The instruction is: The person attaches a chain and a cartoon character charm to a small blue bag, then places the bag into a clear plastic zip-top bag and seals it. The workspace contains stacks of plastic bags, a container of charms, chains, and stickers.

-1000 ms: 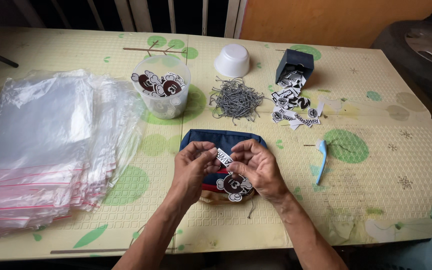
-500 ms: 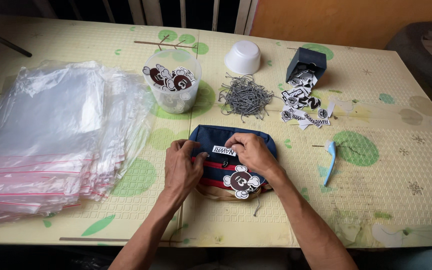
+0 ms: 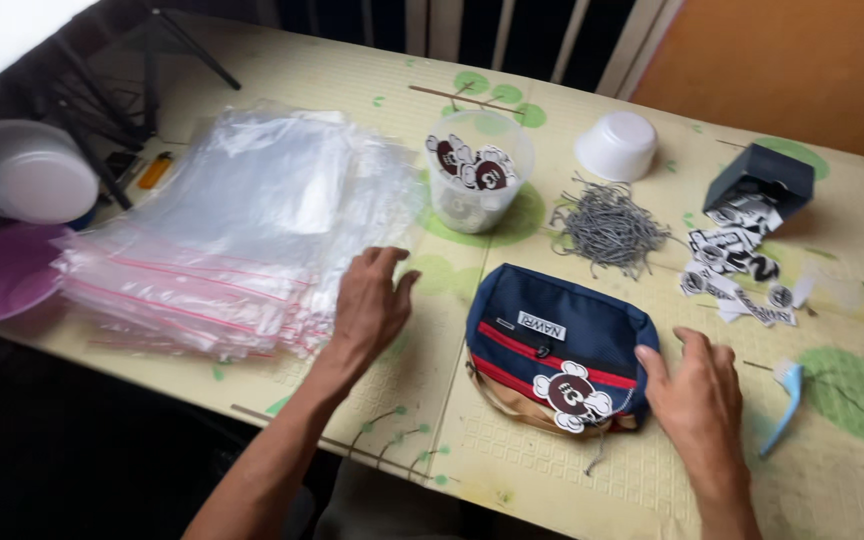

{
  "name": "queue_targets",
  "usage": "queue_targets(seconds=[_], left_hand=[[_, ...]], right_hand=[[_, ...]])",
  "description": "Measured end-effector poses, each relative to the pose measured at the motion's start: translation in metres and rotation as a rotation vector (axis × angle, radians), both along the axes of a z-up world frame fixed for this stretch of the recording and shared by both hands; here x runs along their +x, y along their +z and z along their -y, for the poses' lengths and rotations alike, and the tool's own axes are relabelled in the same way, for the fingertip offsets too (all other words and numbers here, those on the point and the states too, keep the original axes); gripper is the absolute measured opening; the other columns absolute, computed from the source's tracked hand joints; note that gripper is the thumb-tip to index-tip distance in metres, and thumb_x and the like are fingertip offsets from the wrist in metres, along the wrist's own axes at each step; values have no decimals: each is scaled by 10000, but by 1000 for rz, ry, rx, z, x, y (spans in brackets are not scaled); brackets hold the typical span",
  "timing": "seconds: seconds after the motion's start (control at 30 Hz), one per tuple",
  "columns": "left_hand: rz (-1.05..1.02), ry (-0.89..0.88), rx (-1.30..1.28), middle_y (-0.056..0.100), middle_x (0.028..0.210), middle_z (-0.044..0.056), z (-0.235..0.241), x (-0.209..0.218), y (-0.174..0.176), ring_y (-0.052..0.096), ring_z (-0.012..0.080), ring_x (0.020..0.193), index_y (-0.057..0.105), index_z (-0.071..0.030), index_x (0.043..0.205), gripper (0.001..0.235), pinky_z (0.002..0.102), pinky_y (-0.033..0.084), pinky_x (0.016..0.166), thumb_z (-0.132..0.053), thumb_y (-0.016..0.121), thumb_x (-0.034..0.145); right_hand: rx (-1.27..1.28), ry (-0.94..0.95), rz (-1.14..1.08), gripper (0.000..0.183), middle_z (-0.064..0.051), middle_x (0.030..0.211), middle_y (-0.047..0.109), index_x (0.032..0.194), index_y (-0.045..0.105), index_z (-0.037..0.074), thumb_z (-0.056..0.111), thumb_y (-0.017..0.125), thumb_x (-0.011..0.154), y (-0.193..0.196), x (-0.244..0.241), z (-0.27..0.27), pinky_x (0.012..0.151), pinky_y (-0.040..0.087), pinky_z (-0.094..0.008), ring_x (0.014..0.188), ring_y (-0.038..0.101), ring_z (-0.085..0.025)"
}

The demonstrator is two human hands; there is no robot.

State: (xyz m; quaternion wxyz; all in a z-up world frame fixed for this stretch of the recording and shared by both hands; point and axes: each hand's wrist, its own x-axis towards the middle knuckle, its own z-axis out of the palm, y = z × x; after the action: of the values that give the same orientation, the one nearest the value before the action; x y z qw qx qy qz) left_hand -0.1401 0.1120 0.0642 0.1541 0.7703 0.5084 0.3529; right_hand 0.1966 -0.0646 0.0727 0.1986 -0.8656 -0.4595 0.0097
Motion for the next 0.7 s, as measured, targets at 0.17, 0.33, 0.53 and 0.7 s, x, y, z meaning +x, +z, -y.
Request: queue_targets(seconds=[0.17,0.33,0.53,0.7], left_hand=[[-299,296,0,717,1030,187,-71,-109,-4,618,340,924,720,-42,1165,216,508,516,835,-89,619,981],[-472,396,-469,724,854,90,-64,-157,42,639,314,849,677,-98,780,303,512,424,878,-263,651,1033],[-533,276,-349,736,990,157,-97,-176,6,660,374,983,711,-113,919,146,482,501,785,-256,741,919],[-507,227,-246,617,859,136,-75,-131,35,567,286,685,581,-31,849,338,467,496,646,-279,584,1078]], right_hand=[[-30,-27,-315,496,-152,1102,776,1348,666,77,335,704,926,-15,12,4,917,517,-430,1000,722,-323],[-57,-79,-361,497,-204,1172,745,1447,603,45,206,680,983,8,5,14,926,542,-462,1007,704,-353],[23,-78,-293,492,-215,1006,793,1403,703,30,167,746,932,-48,96,40,845,528,-405,862,721,-310],[-149,-228,-84,522,-192,1106,812,1430,724,153,334,732,941,-57,137,69,958,520,-432,1010,739,-366]])
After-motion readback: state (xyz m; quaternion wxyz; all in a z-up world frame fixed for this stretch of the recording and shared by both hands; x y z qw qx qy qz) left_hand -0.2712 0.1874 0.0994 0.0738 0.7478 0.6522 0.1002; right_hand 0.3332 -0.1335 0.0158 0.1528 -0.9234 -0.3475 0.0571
